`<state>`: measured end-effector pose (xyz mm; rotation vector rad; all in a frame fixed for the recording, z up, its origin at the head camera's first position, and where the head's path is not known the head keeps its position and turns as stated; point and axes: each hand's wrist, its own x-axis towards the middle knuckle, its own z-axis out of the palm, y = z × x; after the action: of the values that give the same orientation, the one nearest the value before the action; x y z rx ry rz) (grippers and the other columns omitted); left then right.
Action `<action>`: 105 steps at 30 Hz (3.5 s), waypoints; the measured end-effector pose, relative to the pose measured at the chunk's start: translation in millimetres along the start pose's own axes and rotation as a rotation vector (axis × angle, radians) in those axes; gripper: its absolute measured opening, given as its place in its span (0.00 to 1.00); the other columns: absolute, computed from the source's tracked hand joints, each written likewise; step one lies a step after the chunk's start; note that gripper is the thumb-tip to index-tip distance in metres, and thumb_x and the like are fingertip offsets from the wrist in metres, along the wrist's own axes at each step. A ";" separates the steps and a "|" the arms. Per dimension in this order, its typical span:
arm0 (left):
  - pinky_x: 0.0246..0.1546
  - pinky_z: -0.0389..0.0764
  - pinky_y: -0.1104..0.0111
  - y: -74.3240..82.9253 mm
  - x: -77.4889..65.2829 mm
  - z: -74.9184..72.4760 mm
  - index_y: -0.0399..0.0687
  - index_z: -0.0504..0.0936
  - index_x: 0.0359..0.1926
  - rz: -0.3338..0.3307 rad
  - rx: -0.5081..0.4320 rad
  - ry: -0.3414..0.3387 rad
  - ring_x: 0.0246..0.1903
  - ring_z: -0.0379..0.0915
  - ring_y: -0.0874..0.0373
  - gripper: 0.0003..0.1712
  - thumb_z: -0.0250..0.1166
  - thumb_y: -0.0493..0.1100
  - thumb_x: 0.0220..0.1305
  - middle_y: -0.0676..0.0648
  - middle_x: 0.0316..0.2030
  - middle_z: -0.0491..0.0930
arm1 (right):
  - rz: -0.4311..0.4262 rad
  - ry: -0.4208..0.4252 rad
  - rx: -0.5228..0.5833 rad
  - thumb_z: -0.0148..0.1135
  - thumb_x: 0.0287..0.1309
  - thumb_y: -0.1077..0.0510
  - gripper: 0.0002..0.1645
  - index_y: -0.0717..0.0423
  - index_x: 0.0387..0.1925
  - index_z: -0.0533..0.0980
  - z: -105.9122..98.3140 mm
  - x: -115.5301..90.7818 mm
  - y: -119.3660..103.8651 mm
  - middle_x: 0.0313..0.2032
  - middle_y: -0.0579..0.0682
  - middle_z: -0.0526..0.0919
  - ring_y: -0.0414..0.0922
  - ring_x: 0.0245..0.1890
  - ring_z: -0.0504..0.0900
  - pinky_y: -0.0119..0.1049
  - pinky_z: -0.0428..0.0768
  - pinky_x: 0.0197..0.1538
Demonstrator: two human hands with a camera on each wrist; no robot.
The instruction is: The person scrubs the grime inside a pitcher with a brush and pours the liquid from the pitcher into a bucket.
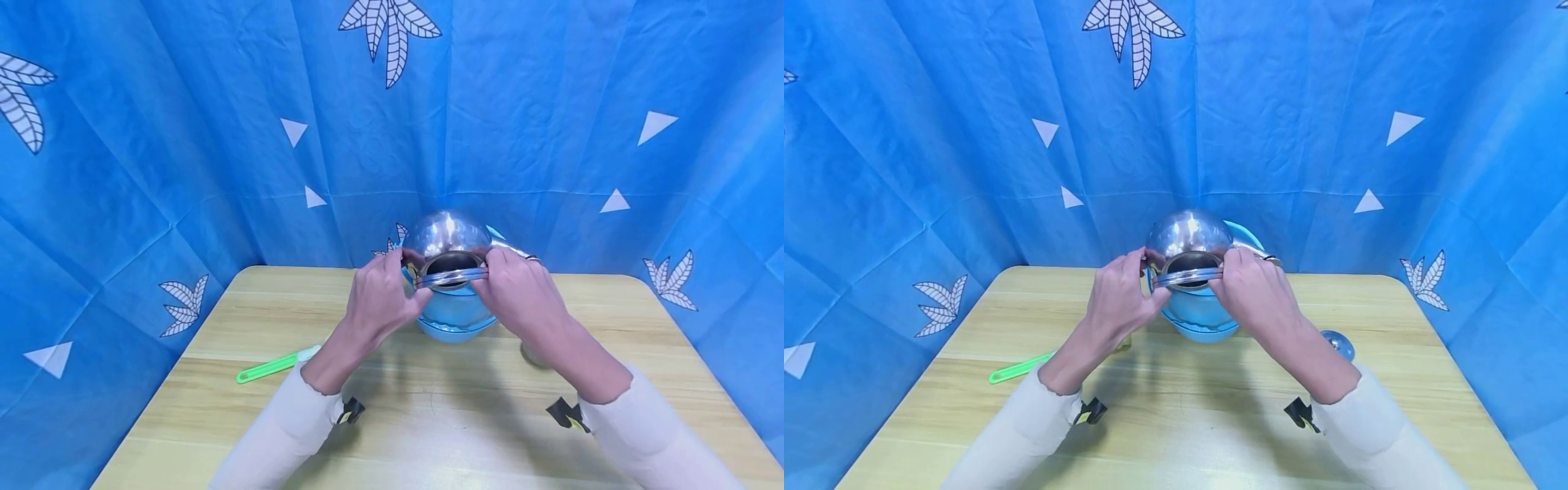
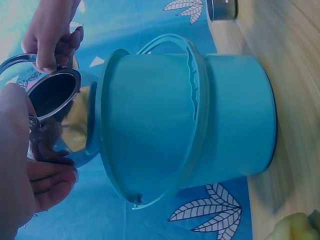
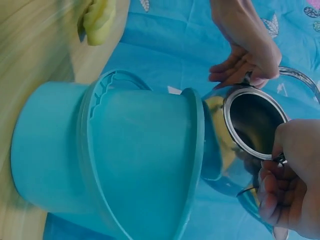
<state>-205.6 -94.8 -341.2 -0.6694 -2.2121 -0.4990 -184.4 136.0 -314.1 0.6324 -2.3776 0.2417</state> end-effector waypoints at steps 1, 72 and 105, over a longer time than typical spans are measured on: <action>0.17 0.62 0.75 0.7 -0.1 -0.6 0.39 0.83 0.44 0.007 0.000 0.001 0.21 0.69 0.60 0.24 0.64 0.54 0.56 0.46 0.32 0.88 | 0.002 -0.005 0.005 0.69 0.58 0.63 0.13 0.65 0.27 0.73 -1.6 -0.8 -0.6 0.20 0.52 0.70 0.46 0.17 0.66 0.33 0.63 0.19; 0.14 0.45 0.79 49.4 -39.9 -37.5 0.55 0.61 0.12 0.094 0.037 -0.100 0.12 0.48 0.68 0.19 0.54 0.50 0.56 0.58 0.10 0.56 | 0.115 -0.448 0.177 0.60 0.60 0.57 0.21 0.46 0.14 0.66 -69.6 -33.8 -22.5 0.13 0.41 0.65 0.36 0.15 0.62 0.29 0.61 0.19; 0.15 0.39 0.76 45.5 -65.5 -16.3 0.56 0.59 0.12 0.186 0.229 -0.239 0.12 0.42 0.66 0.25 0.57 0.48 0.64 0.59 0.11 0.49 | 0.230 -0.711 0.296 0.58 0.65 0.54 0.18 0.48 0.18 0.71 -40.7 -42.8 -18.6 0.16 0.43 0.68 0.38 0.17 0.65 0.31 0.64 0.20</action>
<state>-131.6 -87.8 -374.1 -0.8359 -2.3510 -0.0710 -124.1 149.4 -310.3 0.6525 -3.1415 0.5507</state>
